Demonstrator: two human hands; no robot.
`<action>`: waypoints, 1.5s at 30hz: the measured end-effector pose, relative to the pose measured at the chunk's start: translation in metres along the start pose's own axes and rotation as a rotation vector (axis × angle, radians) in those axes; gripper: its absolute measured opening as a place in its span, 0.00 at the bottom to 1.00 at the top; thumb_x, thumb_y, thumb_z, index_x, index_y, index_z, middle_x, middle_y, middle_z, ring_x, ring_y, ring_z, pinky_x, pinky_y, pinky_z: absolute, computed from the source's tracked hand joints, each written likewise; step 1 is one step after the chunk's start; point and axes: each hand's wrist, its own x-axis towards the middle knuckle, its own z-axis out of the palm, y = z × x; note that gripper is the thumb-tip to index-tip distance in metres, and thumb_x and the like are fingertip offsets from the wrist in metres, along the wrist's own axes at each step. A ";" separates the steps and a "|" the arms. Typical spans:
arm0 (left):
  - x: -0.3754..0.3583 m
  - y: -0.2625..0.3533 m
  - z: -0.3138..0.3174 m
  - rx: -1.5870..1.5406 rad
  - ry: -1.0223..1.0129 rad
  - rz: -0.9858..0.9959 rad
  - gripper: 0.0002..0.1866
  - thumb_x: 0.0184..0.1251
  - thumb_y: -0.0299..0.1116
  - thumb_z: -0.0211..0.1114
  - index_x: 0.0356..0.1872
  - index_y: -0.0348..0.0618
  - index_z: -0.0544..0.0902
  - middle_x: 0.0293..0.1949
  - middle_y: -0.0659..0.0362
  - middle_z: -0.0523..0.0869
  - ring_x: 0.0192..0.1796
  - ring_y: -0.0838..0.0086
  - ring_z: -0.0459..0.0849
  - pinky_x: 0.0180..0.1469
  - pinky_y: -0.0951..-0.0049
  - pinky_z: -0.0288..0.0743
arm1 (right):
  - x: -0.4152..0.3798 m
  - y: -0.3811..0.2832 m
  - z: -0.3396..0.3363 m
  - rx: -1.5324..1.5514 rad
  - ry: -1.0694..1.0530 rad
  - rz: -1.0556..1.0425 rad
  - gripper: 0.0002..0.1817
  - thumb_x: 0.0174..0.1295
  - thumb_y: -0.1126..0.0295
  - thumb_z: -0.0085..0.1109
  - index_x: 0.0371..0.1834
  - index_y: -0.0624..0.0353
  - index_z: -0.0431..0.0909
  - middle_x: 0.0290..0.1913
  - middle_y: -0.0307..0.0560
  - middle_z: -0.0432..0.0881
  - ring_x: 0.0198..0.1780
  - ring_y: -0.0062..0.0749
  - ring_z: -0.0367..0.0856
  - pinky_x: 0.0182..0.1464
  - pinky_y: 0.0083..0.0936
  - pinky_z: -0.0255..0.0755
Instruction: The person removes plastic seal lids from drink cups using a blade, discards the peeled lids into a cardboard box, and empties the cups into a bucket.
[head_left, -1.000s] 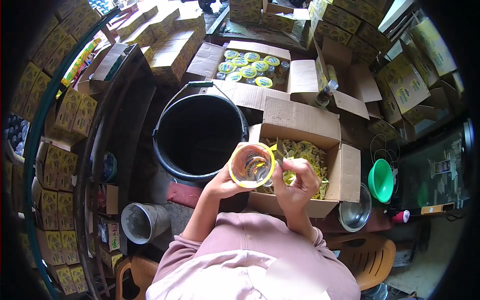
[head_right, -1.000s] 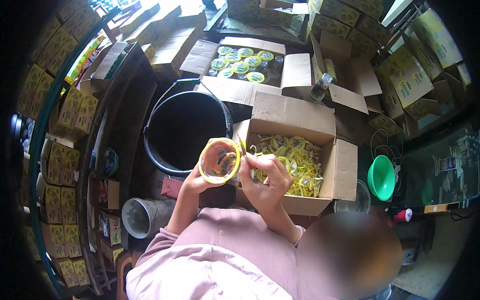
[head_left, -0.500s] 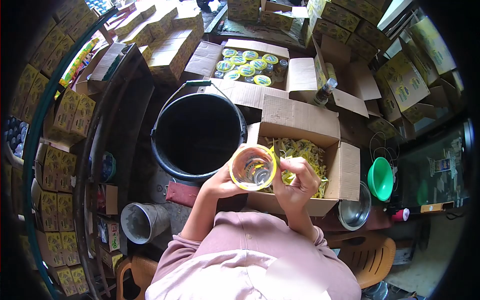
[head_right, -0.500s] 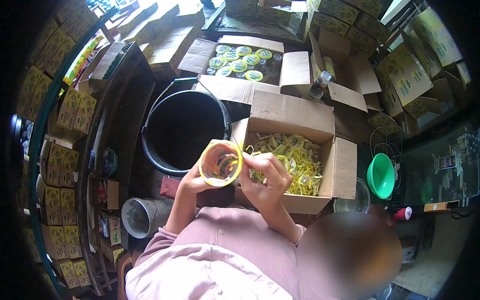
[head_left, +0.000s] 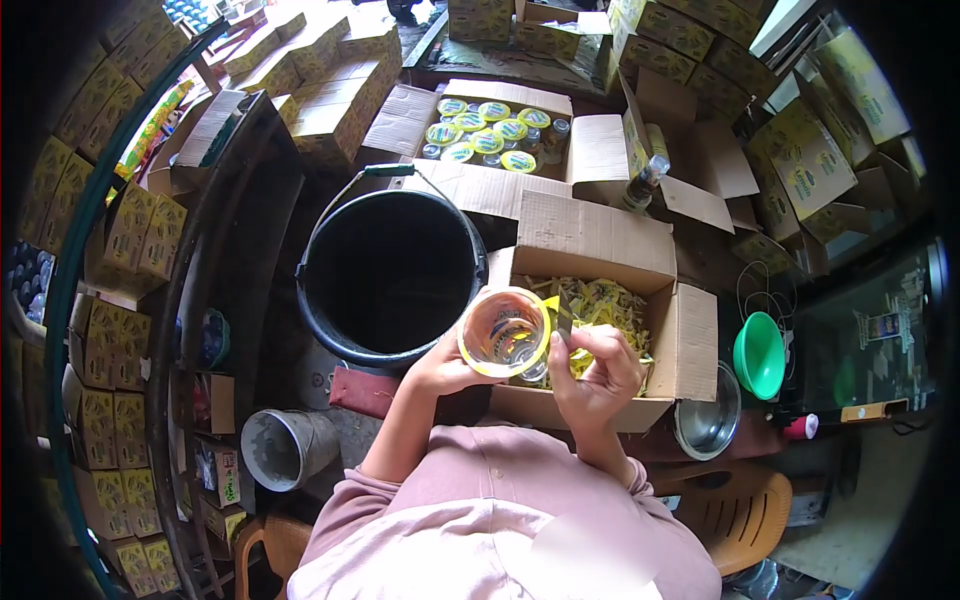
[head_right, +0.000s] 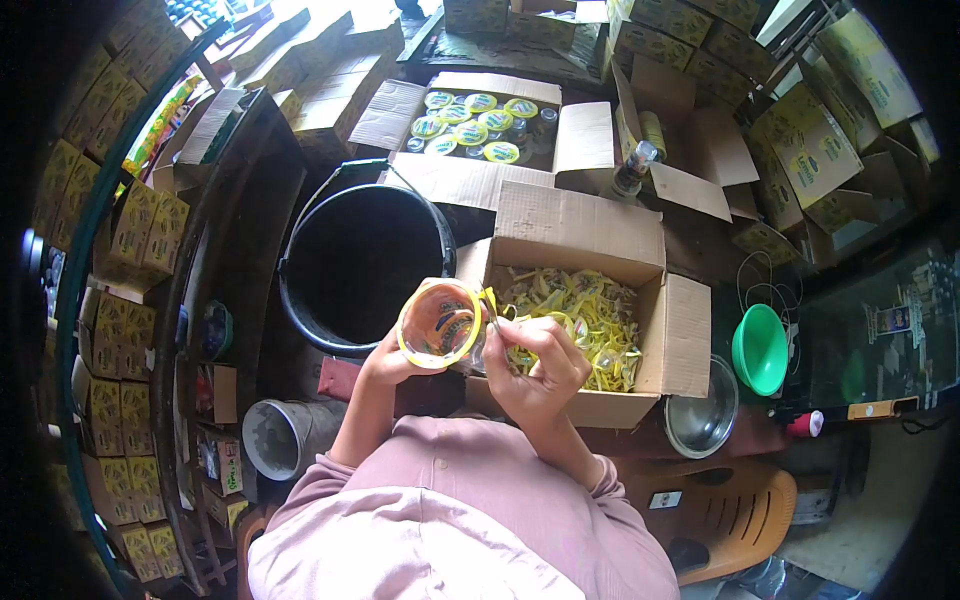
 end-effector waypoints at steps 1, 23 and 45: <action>0.000 -0.001 0.000 -0.033 0.010 -0.019 0.38 0.43 0.28 0.72 0.58 0.39 0.63 0.55 0.55 0.67 0.58 0.70 0.68 0.62 0.68 0.60 | -0.001 0.002 -0.001 -0.011 -0.005 -0.009 0.09 0.42 0.84 0.64 0.27 0.64 0.77 0.23 0.45 0.78 0.26 0.26 0.78 0.29 0.19 0.71; -0.003 -0.011 -0.023 -0.813 0.203 0.103 0.33 0.59 0.46 0.56 0.59 0.35 0.61 0.51 0.53 0.70 0.54 0.67 0.69 0.53 0.63 0.69 | -0.052 0.123 -0.072 -0.532 -0.473 0.731 0.25 0.44 0.84 0.57 0.51 0.64 0.74 0.24 0.50 0.80 0.24 0.31 0.79 0.32 0.25 0.74; -0.032 -0.031 -0.089 -1.318 0.737 0.337 0.25 0.57 0.44 0.52 0.51 0.36 0.71 0.52 0.43 0.74 0.56 0.50 0.71 0.62 0.47 0.58 | -0.104 0.127 -0.030 0.204 -0.468 1.002 0.24 0.49 0.77 0.64 0.53 0.61 0.73 0.29 0.36 0.78 0.29 0.16 0.75 0.33 0.16 0.72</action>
